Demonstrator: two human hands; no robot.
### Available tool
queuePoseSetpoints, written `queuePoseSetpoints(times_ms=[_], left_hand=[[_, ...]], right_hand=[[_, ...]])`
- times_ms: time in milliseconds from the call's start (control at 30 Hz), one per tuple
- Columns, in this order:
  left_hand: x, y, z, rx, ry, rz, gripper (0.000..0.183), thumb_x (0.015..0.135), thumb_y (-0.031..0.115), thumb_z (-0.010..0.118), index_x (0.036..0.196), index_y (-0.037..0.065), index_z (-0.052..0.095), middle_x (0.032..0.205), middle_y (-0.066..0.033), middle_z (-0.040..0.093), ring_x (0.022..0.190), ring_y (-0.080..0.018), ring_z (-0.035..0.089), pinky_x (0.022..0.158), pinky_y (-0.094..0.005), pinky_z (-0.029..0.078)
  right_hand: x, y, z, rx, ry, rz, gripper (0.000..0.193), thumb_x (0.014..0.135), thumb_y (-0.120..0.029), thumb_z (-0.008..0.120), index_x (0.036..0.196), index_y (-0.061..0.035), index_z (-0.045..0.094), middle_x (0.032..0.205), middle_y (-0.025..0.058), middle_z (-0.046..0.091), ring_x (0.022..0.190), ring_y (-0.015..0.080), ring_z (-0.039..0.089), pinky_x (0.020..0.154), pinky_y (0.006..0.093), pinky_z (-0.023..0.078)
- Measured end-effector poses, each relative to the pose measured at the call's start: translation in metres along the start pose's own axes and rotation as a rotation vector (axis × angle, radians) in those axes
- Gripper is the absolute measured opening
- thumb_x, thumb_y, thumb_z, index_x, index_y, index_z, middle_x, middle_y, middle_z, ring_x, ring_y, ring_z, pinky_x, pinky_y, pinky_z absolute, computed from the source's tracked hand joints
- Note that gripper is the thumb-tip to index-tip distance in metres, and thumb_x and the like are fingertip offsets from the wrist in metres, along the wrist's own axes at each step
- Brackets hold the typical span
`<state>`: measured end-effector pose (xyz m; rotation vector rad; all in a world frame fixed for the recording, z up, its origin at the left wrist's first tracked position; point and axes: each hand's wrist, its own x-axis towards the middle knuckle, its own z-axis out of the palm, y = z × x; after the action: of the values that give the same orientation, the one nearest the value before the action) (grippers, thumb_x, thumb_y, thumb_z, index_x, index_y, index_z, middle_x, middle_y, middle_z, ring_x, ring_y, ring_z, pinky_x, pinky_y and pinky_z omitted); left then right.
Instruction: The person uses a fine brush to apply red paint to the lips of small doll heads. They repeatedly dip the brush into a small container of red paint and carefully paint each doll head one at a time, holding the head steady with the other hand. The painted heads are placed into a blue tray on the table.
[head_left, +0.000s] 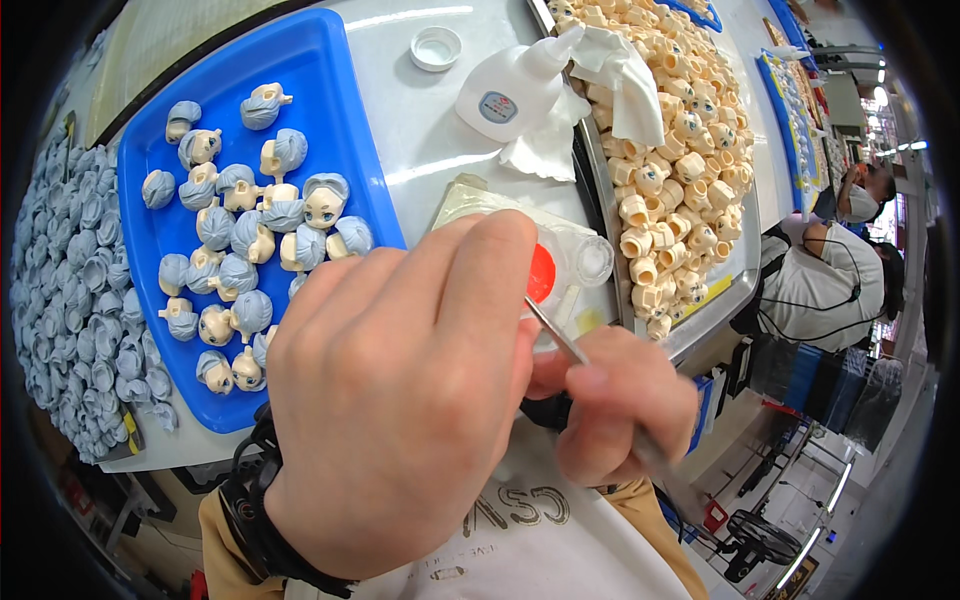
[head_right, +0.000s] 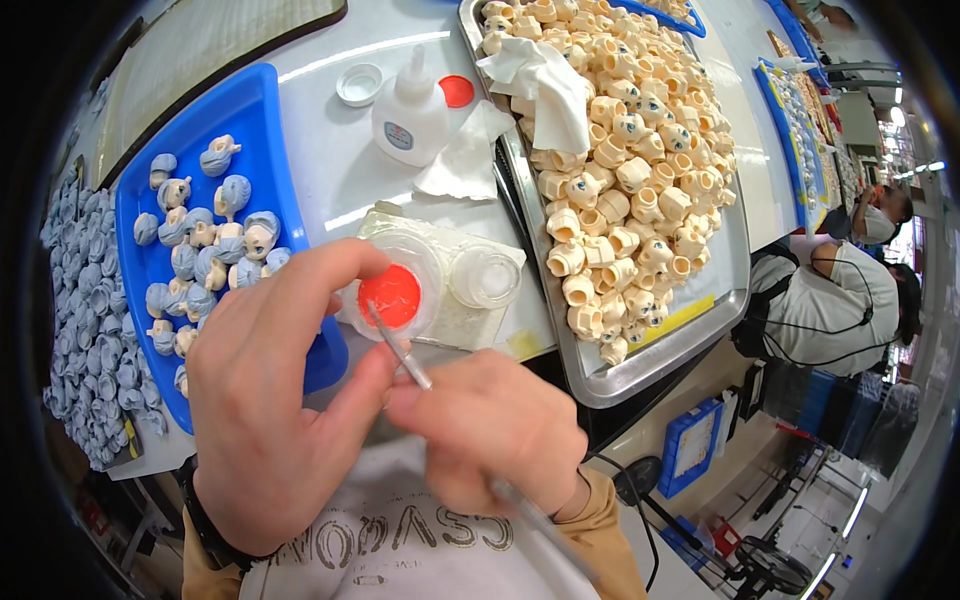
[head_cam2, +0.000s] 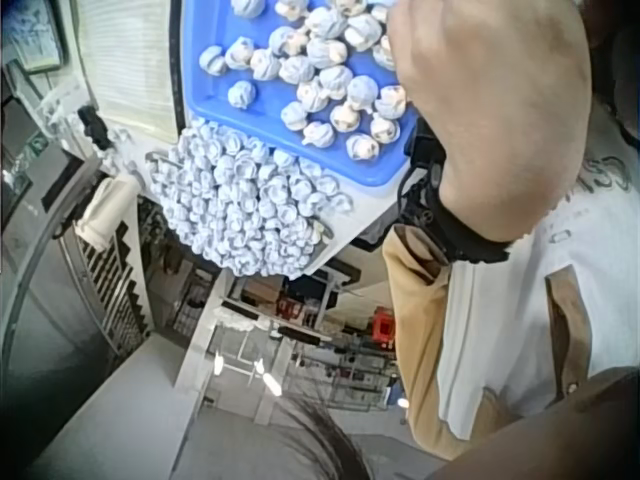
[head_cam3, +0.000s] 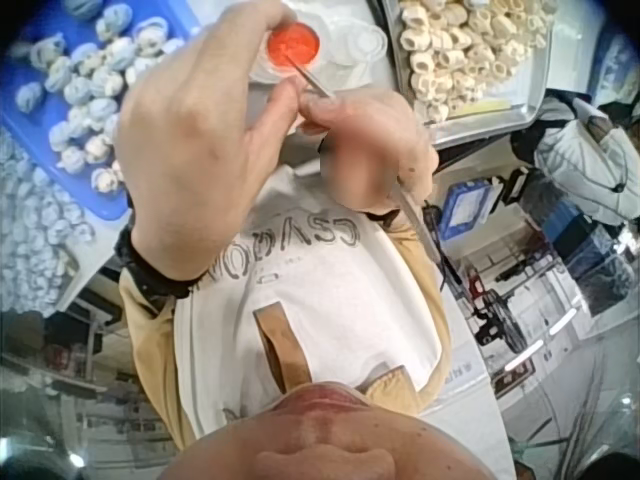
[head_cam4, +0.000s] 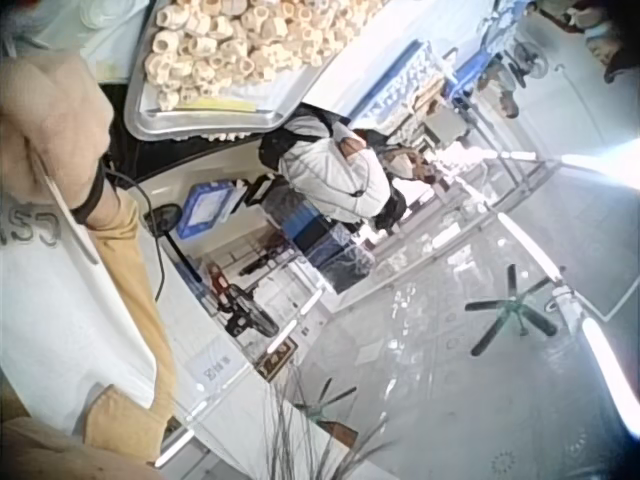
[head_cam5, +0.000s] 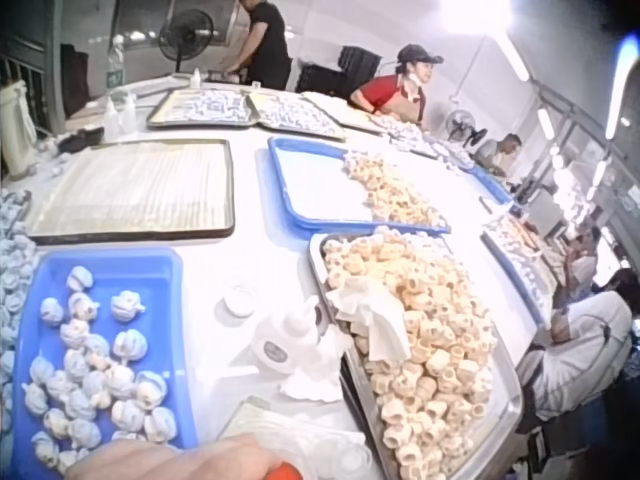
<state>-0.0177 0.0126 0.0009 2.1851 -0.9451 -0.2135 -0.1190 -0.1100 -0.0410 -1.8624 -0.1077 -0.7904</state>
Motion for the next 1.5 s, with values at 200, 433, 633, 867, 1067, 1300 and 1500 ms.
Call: queuePoseSetpoints(times_ms=[200, 433, 633, 867, 1067, 1300, 1500], left_hand=[[0.0, -0.001, -0.001, -0.034, -0.008, -0.012, 0.04, 0.066, 0.001, 0.072, 0.103, 0.004, 0.057, 0.092, -0.01, 0.065, 0.075, -0.0297, 0.06, 0.067, -0.0365, 0.046], [-0.001, -0.001, 0.0, -0.046, -0.001, -0.016, 0.04, 0.066, 0.0, 0.072, 0.103, 0.004, 0.057, 0.093, -0.0095, 0.065, 0.075, -0.0296, 0.06, 0.067, -0.0362, 0.046], [0.0, -0.001, -0.002, -0.046, -0.011, -0.014, 0.041, 0.065, -0.001, 0.071, 0.103, 0.003, 0.056, 0.093, -0.0102, 0.065, 0.075, -0.0297, 0.06, 0.067, -0.0362, 0.046], [0.0, 0.0, -0.001, -0.039, -0.003, -0.009, 0.042, 0.064, -0.002, 0.071, 0.103, 0.003, 0.056, 0.094, -0.0108, 0.065, 0.076, -0.0298, 0.06, 0.068, -0.0358, 0.047], [0.0, -0.001, -0.001, -0.049, -0.008, -0.021, 0.041, 0.065, -0.002, 0.071, 0.103, 0.003, 0.056, 0.093, -0.0106, 0.065, 0.076, -0.0296, 0.06, 0.068, -0.0359, 0.047], [0.0, -0.001, -0.002, -0.057, -0.014, -0.021, 0.04, 0.066, -0.001, 0.071, 0.103, 0.003, 0.057, 0.094, -0.0105, 0.065, 0.076, -0.0294, 0.06, 0.069, -0.0357, 0.047], [0.0, -0.002, -0.001, -0.063, 0.001, -0.016, 0.039, 0.066, -0.001, 0.071, 0.102, 0.003, 0.057, 0.094, -0.0108, 0.065, 0.076, -0.0293, 0.06, 0.069, -0.0351, 0.047]], right_hand=[[0.004, -0.004, -0.005, -0.063, 0.052, -0.006, 0.029, 0.069, 0.012, 0.057, 0.097, 0.0054, 0.061, 0.073, 0.0142, 0.063, 0.054, 0.0206, 0.059, 0.05, 0.0287, 0.048], [0.007, -0.004, 0.0, -0.126, 0.101, 0.066, 0.027, 0.067, 0.01, 0.056, 0.093, 0.0069, 0.063, 0.065, 0.0116, 0.062, 0.048, 0.0171, 0.056, 0.044, 0.0257, 0.044], [0.018, -0.012, -0.007, -0.22, -0.061, 0.072, 0.035, 0.059, 0.01, 0.058, 0.094, 0.0045, 0.064, 0.065, 0.0095, 0.061, 0.051, 0.0182, 0.056, 0.046, 0.0262, 0.044], [0.017, -0.009, -0.012, -0.227, -0.17, -0.032, 0.046, 0.051, 0.007, 0.066, 0.096, 0.0011, 0.066, 0.073, 0.009, 0.063, 0.048, 0.0166, 0.051, 0.041, 0.0261, 0.035], [0.017, -0.009, -0.008, -0.213, -0.011, 0.018, 0.042, 0.054, 0.01, 0.063, 0.094, 0.0008, 0.066, 0.068, 0.0087, 0.062, 0.048, 0.0178, 0.052, 0.042, 0.0272, 0.038], [0.019, -0.011, -0.006, -0.202, 0.011, 0.086, 0.034, 0.058, 0.014, 0.061, 0.09, 0.001, 0.065, 0.063, 0.0084, 0.061, 0.047, 0.0191, 0.053, 0.044, 0.028, 0.041], [0.026, -0.009, -0.017, -0.122, -0.161, 0.052, 0.034, 0.06, 0.014, 0.064, 0.091, 0.001, 0.063, 0.065, 0.0088, 0.061, 0.051, 0.0208, 0.055, 0.047, 0.0275, 0.044]])
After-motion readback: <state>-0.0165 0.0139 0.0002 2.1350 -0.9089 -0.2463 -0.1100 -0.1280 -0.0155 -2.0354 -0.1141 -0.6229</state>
